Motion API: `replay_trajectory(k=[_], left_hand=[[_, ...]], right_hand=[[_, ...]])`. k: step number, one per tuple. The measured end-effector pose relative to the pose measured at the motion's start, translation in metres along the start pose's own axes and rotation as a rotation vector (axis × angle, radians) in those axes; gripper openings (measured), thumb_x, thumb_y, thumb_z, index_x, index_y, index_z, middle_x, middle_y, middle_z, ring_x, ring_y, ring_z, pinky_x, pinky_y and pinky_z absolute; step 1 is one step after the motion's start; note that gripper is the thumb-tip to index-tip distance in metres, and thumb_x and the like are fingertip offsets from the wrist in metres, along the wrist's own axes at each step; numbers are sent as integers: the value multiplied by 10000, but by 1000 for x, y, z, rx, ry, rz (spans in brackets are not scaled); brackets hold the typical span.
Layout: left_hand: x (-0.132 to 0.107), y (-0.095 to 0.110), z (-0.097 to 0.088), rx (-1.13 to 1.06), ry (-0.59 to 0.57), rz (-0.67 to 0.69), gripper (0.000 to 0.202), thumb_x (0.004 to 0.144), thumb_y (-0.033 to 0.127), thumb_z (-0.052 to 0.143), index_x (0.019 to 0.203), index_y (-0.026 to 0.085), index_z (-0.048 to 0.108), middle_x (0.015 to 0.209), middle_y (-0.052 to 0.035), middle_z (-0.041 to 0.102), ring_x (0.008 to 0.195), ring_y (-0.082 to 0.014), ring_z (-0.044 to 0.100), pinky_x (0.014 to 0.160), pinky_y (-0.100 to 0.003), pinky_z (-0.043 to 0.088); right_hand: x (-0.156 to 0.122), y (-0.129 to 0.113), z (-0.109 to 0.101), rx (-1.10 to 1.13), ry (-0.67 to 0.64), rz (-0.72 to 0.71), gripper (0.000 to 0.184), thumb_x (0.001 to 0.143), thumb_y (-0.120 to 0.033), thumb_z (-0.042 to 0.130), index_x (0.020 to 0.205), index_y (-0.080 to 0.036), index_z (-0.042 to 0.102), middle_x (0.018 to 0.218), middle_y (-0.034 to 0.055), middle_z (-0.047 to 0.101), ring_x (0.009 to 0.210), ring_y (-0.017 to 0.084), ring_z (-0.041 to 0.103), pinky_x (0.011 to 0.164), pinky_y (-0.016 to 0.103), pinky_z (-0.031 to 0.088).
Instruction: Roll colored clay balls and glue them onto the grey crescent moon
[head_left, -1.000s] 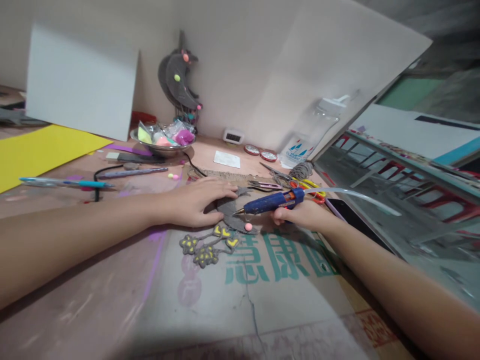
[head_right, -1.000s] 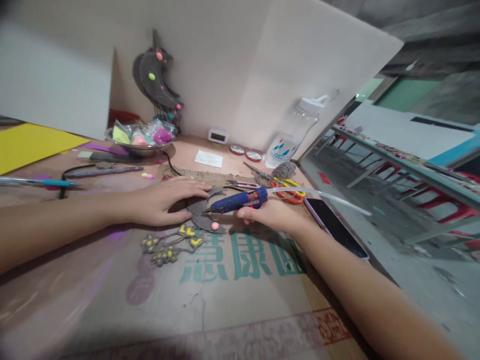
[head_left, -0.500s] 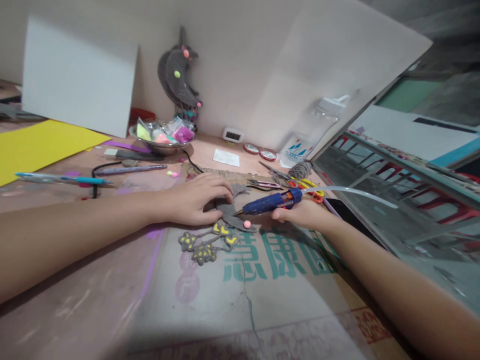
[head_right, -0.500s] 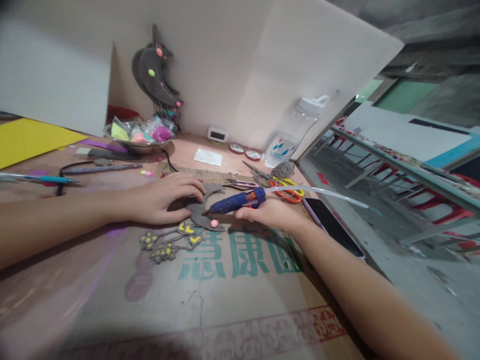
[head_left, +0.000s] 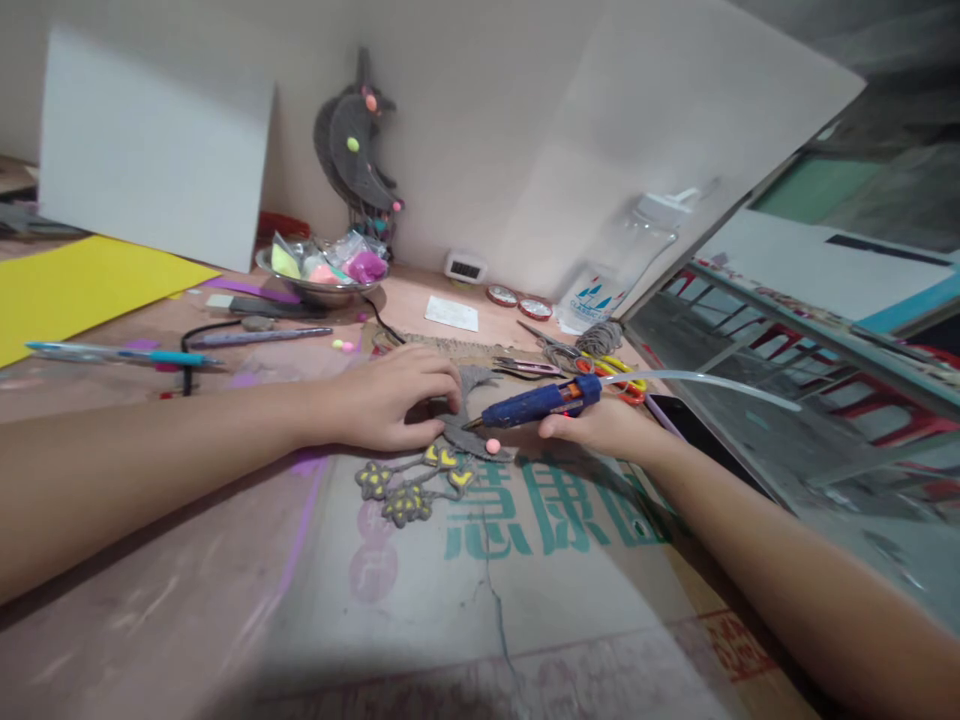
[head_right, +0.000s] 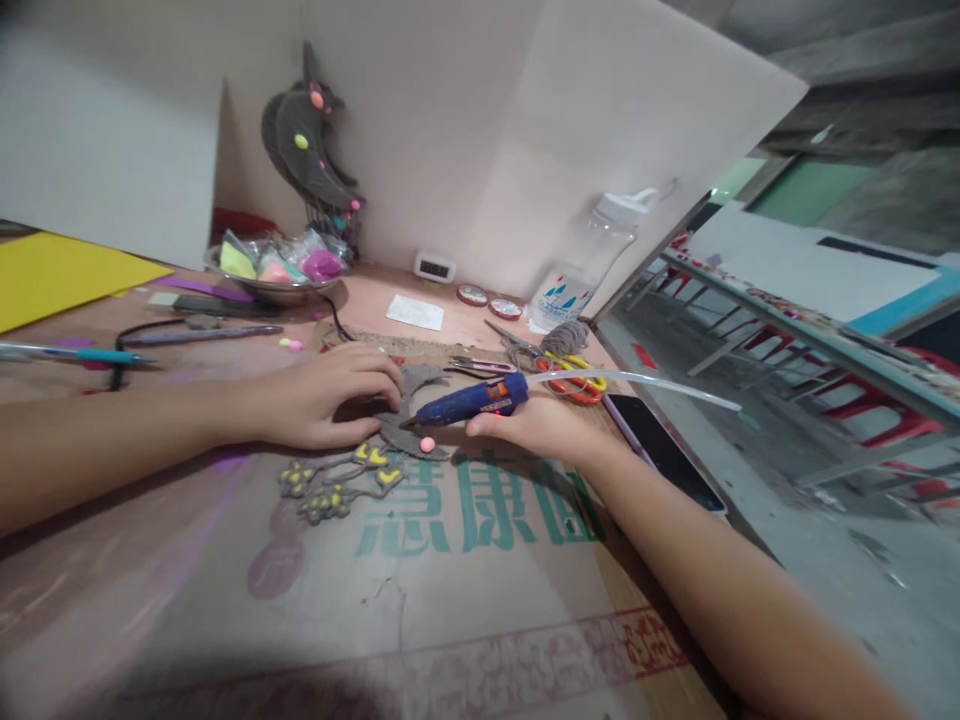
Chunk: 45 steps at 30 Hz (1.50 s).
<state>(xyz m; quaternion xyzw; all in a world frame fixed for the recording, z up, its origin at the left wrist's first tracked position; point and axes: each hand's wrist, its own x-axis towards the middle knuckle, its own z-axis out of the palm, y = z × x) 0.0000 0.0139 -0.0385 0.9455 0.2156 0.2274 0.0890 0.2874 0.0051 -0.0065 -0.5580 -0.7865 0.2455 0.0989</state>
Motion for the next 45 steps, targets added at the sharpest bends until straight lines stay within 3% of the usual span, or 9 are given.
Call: replay_trajectory(k=[11,22,29,36,45], left_hand=[[0,1,-1,-17,-6,-7,209,761,185,558,960,192,620,1062,-56,625,1043,-226,548,959,-376,395],[-1,-2,1,-11,8,12,185,781,196,555,959,196,609,1062,-51,625,1041,-221,550,940,-370,403],[0,-1,1,-8,-4,8,202,762,177,566,959,190,607,1075,-57,622,1046,-221,548,945,-366,405],[0,-1,1,-10,0,4,186,784,192,552,961,191,610,1064,-57,623,1043,-221,552,942,-367,408],[0,0,1,-6,0,-4,213,757,172,558,965,190,604,1056,-61,620,1034,-225,550,931,-370,414]], right_hand=[[2,1,3,28,14,25,389,685,-485,701,942,-196,734,943,43,739,926,295,671,836,395,549],[5,10,4,74,-21,-40,440,687,-544,693,975,-213,730,956,41,739,969,297,661,873,384,536],[5,16,1,25,-1,-20,406,668,-522,715,941,-222,743,928,20,741,898,284,680,804,372,563],[4,8,4,62,-7,-39,454,684,-552,691,987,-217,730,979,36,735,954,287,665,892,394,531],[6,13,3,84,-32,-46,413,707,-461,710,1041,-218,719,1035,24,725,1030,290,637,957,395,491]])
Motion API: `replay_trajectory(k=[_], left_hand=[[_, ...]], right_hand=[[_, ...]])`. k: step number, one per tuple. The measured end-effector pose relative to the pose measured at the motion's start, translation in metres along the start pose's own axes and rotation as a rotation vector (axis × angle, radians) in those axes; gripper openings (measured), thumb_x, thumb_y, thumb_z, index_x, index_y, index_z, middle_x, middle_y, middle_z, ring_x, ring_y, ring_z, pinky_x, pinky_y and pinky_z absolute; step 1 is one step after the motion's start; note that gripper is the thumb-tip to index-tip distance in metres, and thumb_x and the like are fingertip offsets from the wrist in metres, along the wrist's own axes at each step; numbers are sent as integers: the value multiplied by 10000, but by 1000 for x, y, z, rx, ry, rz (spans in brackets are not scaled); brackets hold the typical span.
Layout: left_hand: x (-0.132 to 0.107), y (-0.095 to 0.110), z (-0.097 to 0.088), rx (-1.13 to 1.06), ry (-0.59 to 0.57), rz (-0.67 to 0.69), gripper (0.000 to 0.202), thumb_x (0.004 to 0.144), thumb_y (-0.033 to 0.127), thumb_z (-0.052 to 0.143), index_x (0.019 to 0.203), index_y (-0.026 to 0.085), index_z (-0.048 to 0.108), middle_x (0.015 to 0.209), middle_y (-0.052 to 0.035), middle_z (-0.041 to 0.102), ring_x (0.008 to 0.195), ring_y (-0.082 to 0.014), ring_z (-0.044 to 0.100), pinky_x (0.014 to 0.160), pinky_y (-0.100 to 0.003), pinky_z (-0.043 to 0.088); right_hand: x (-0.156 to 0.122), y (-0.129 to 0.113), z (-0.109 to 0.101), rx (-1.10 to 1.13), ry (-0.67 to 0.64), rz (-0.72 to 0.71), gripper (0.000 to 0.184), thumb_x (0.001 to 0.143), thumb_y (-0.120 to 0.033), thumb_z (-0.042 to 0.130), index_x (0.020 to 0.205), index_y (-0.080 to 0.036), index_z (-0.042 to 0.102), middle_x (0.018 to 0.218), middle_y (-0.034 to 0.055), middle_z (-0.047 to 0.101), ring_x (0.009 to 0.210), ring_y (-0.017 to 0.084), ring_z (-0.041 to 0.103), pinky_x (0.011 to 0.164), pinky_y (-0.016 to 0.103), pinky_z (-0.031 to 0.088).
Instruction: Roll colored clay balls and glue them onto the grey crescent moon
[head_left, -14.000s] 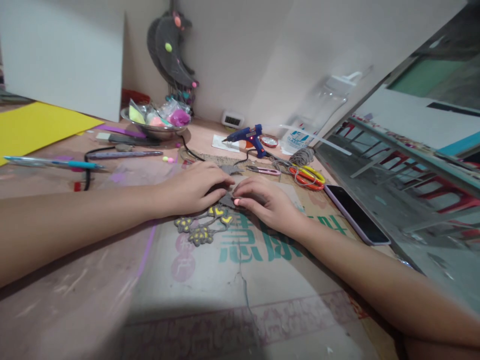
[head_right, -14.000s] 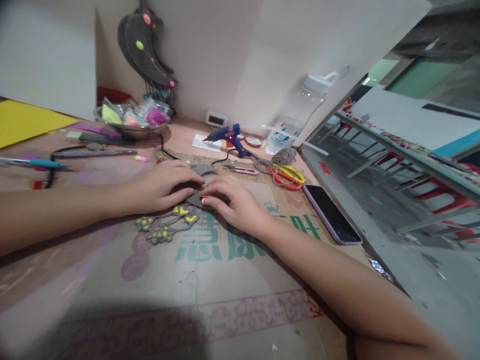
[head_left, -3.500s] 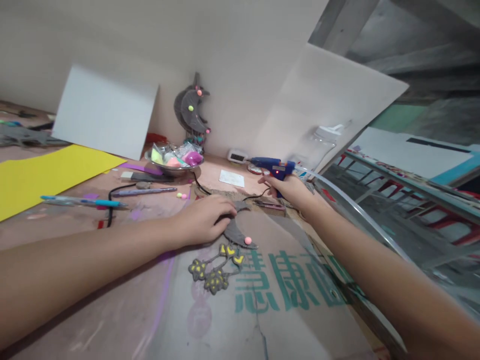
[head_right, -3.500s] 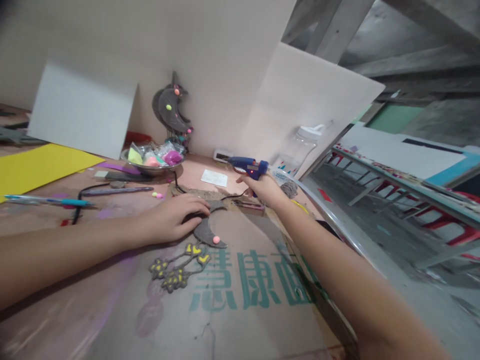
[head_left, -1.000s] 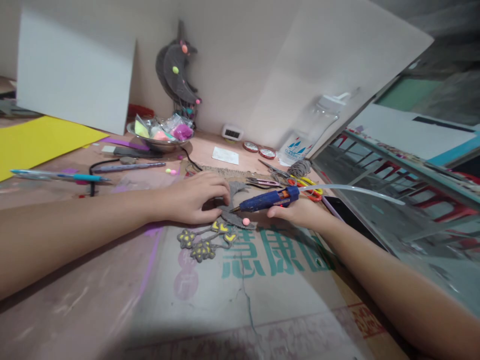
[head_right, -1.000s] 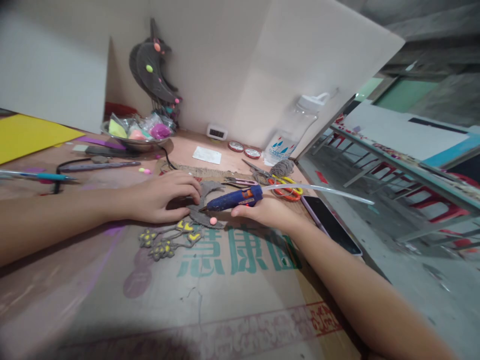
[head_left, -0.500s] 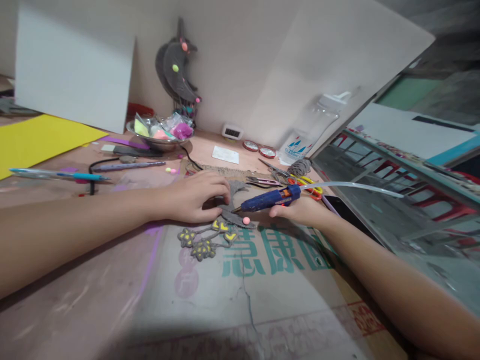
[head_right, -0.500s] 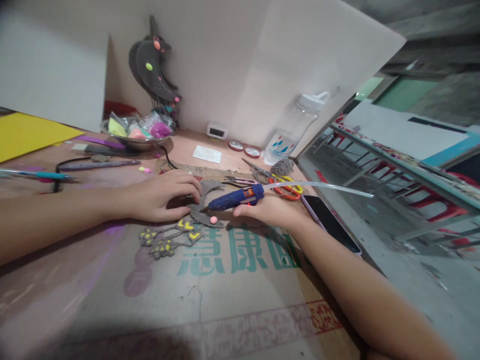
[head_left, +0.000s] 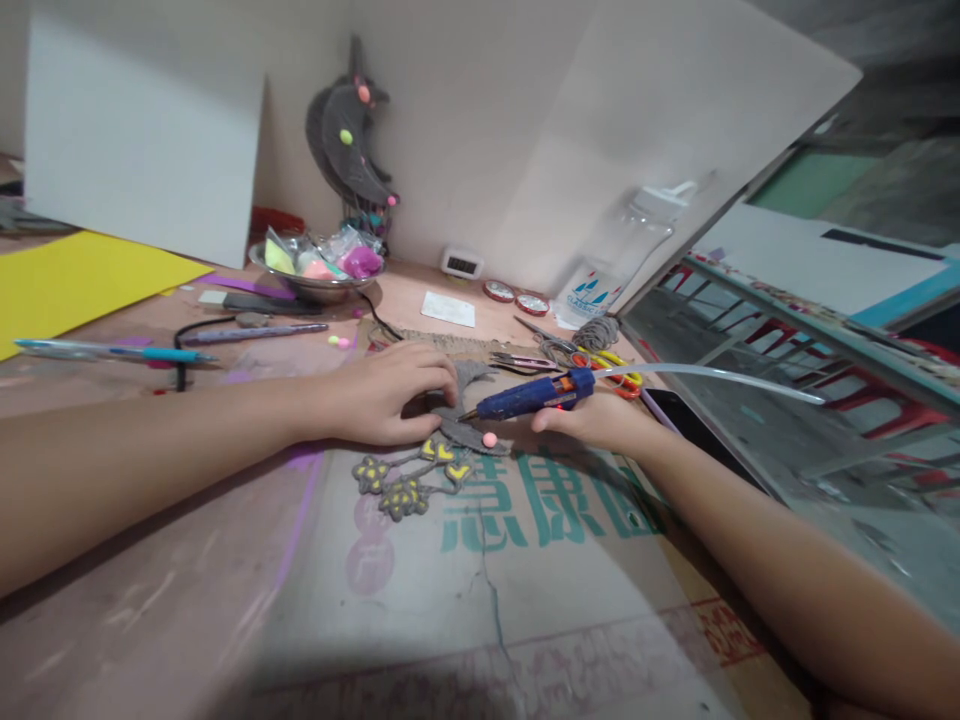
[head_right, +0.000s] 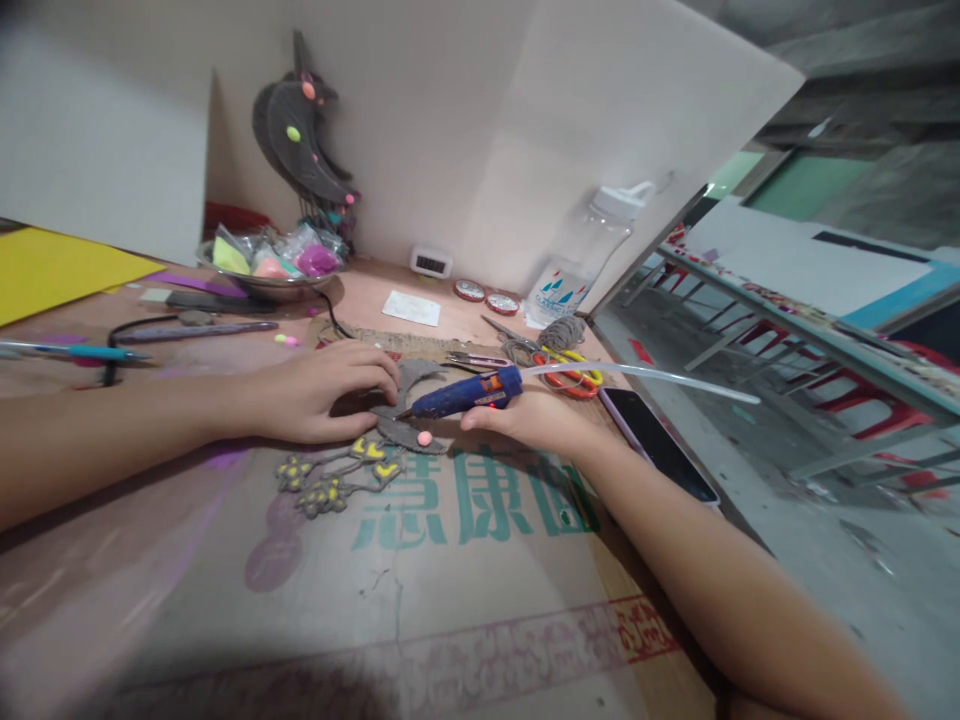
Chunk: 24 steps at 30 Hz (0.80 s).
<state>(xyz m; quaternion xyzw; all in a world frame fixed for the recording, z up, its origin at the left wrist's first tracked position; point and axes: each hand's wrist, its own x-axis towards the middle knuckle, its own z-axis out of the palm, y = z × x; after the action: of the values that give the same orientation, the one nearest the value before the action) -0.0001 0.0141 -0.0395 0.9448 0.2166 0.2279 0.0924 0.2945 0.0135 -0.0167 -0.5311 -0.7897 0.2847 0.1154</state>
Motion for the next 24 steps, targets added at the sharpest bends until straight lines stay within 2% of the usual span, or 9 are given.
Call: replay_trajectory(k=[6,9,12,15,20,22,24], left_hand=[[0,1,-1,-14,3,-5,198,760,177,558,952,191,605,1062,-65,625,1029,-227,558,925,-374,419],[0,0,0,-16,10,2,210,748,167,566,953,190,606,1065,-65,624,1032,-229,558,927,-375,419],[0,0,0,-11,8,8,211,745,162,568,951,189,606,1065,-65,624,1038,-229,556,933,-374,416],[0,-1,0,0,-1,2,215,753,170,567,963,186,607,1067,-63,622,1043,-227,552,942,-371,412],[0,-1,0,-7,0,1,225,745,163,573,965,192,610,1070,-60,619,1056,-229,545,949,-372,407],[-1,-2,0,-18,6,0,218,741,163,577,955,193,608,1063,-63,622,1044,-228,551,938,-371,414],[-1,-2,1,-26,9,2,211,743,167,579,951,188,608,1057,-67,626,1031,-226,559,933,-370,420]], right_hand=[[-1,0,-2,-36,-7,21,390,710,-484,690,1007,-234,726,978,17,733,946,284,664,859,379,534],[-3,-4,-4,-93,9,97,364,681,-512,703,886,-215,749,806,30,735,773,263,685,703,343,559],[-5,-7,-6,-119,-24,147,357,681,-539,692,766,-196,747,613,26,680,609,224,649,585,316,533],[-5,-8,-7,-92,-45,106,358,689,-534,685,782,-194,746,591,15,662,595,208,633,573,303,520],[-6,-11,-9,-49,-80,-41,332,698,-471,695,914,-223,743,736,5,710,683,202,650,635,285,536],[-6,-10,-11,-55,-83,-45,288,688,-450,702,865,-227,746,714,-1,706,665,193,645,618,271,529],[-5,-7,-12,-61,-53,-7,246,698,-445,680,731,-208,732,606,0,669,571,172,614,549,259,502]])
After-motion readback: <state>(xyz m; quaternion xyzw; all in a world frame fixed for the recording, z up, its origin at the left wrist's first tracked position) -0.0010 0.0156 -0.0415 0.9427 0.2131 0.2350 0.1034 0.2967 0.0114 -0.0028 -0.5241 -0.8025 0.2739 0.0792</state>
